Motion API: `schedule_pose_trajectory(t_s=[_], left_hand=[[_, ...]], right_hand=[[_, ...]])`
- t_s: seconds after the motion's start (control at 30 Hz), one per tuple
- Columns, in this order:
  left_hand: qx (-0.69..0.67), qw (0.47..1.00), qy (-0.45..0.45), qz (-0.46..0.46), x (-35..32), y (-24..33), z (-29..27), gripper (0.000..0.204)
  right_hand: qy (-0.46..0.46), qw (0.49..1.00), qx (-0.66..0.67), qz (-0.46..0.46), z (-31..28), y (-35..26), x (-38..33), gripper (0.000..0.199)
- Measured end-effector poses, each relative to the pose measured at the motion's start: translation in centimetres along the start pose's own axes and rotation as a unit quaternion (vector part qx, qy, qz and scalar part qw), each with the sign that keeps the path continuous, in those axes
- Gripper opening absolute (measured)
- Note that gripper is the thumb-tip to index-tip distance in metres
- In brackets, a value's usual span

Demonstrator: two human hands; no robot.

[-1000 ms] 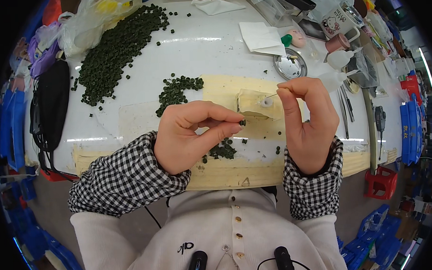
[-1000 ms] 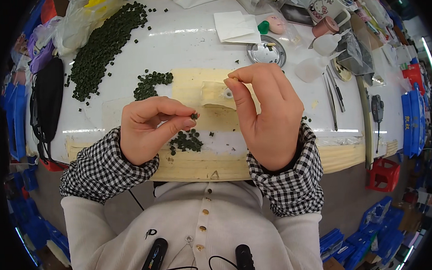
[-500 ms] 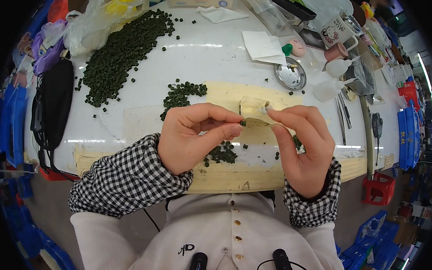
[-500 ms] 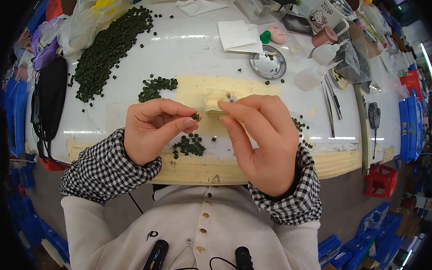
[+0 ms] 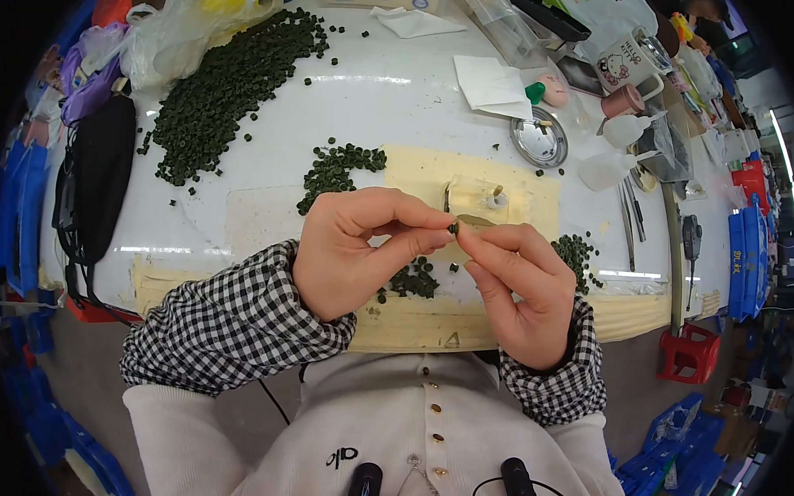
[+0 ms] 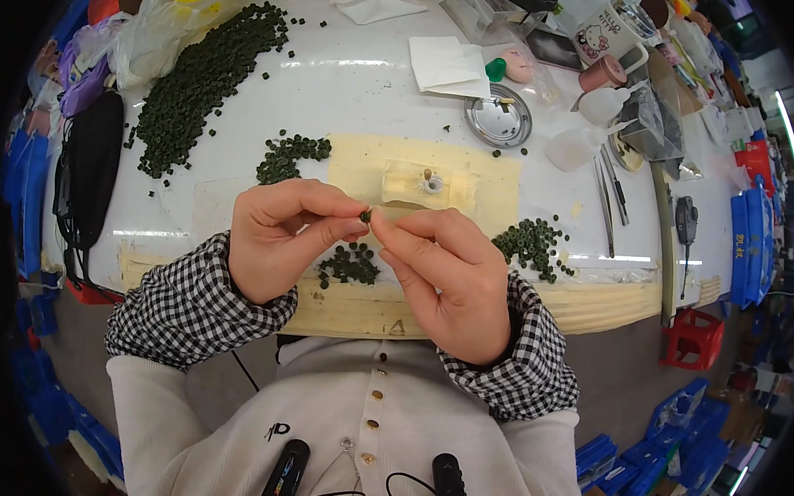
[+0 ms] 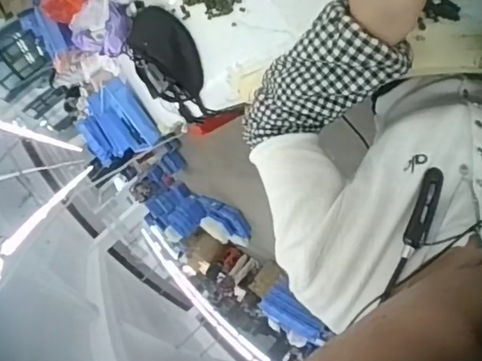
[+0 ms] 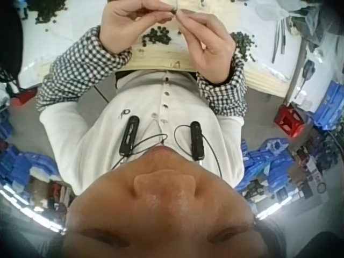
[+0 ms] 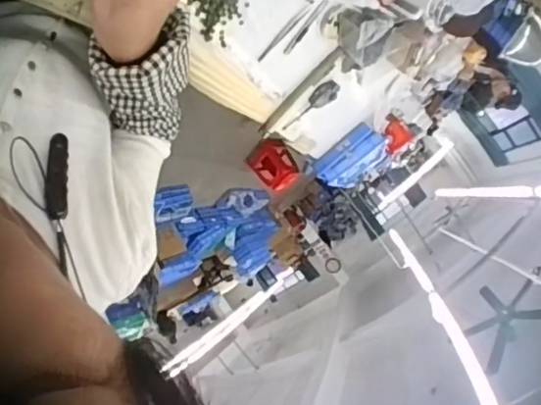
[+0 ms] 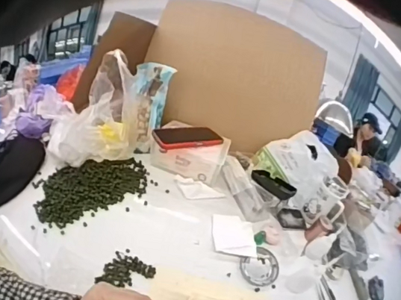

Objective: Sorting or inspecting small green plastic beads or components on a workbench.

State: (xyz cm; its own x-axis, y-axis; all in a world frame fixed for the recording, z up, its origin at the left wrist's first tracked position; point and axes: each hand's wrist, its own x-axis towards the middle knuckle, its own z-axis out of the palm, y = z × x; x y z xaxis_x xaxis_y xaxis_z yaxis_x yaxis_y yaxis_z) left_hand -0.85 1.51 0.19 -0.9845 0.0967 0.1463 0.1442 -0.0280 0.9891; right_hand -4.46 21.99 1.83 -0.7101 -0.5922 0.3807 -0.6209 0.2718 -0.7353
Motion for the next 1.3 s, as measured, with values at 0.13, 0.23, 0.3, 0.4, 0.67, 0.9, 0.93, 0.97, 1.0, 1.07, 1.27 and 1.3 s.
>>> schedule_pose_trajectory(t_s=[0.13,0.23,0.3,0.4,0.67,0.9,0.93,0.97,1.0,1.07,1.27,1.3], left_hand=[[0.061,0.997,-0.004,0.048,0.0,0.1,-0.1,0.018],[0.085,0.994,-0.005,0.068,0.1,0.0,-0.2,0.019],[0.102,0.992,-0.006,0.078,0.1,0.0,-0.2,0.020],[0.107,0.990,-0.008,0.087,0.2,0.0,-0.1,0.020],[0.083,0.996,-0.010,0.043,0.3,0.1,0.1,0.015],[0.278,0.948,-0.141,0.058,0.6,0.4,-0.5,0.012],[0.280,0.946,-0.144,0.076,0.4,-0.1,-0.6,0.012],[0.297,0.938,-0.151,0.093,0.4,-0.4,-0.5,0.011],[0.314,0.930,-0.158,0.108,0.4,-0.6,-0.5,0.011],[0.334,0.919,-0.170,0.124,0.4,-0.7,-0.5,0.010],[0.317,0.931,-0.124,0.129,1.0,-0.4,-1.1,0.007],[0.312,0.934,-0.097,0.145,1.3,-0.4,-1.5,0.007]], right_hand=[[0.000,1.000,-0.006,-0.017,0.1,0.1,0.0,0.036],[0.001,1.000,-0.009,-0.022,0.2,0.2,-0.1,0.036],[0.003,1.000,-0.011,-0.024,0.2,0.1,-0.1,0.036],[0.008,1.000,-0.014,-0.027,0.2,0.1,-0.2,0.035],[0.020,0.997,-0.066,-0.017,-0.9,-0.1,0.0,0.032],[0.020,0.972,-0.232,0.018,-3.2,2.6,-1.8,0.013],[0.016,0.968,-0.249,0.021,-3.1,2.8,-2.0,0.012],[0.013,0.965,-0.260,0.021,-3.0,2.9,-2.3,0.012],[0.011,0.963,-0.269,0.021,-2.8,3.1,-2.5,0.012],[0.009,0.961,-0.277,0.020,-2.7,3.1,-2.7,0.012],[-0.004,0.972,-0.233,0.030,-3.3,2.6,-3.4,0.013],[-0.015,0.973,-0.227,0.033,-3.4,2.4,-3.6,0.013]])
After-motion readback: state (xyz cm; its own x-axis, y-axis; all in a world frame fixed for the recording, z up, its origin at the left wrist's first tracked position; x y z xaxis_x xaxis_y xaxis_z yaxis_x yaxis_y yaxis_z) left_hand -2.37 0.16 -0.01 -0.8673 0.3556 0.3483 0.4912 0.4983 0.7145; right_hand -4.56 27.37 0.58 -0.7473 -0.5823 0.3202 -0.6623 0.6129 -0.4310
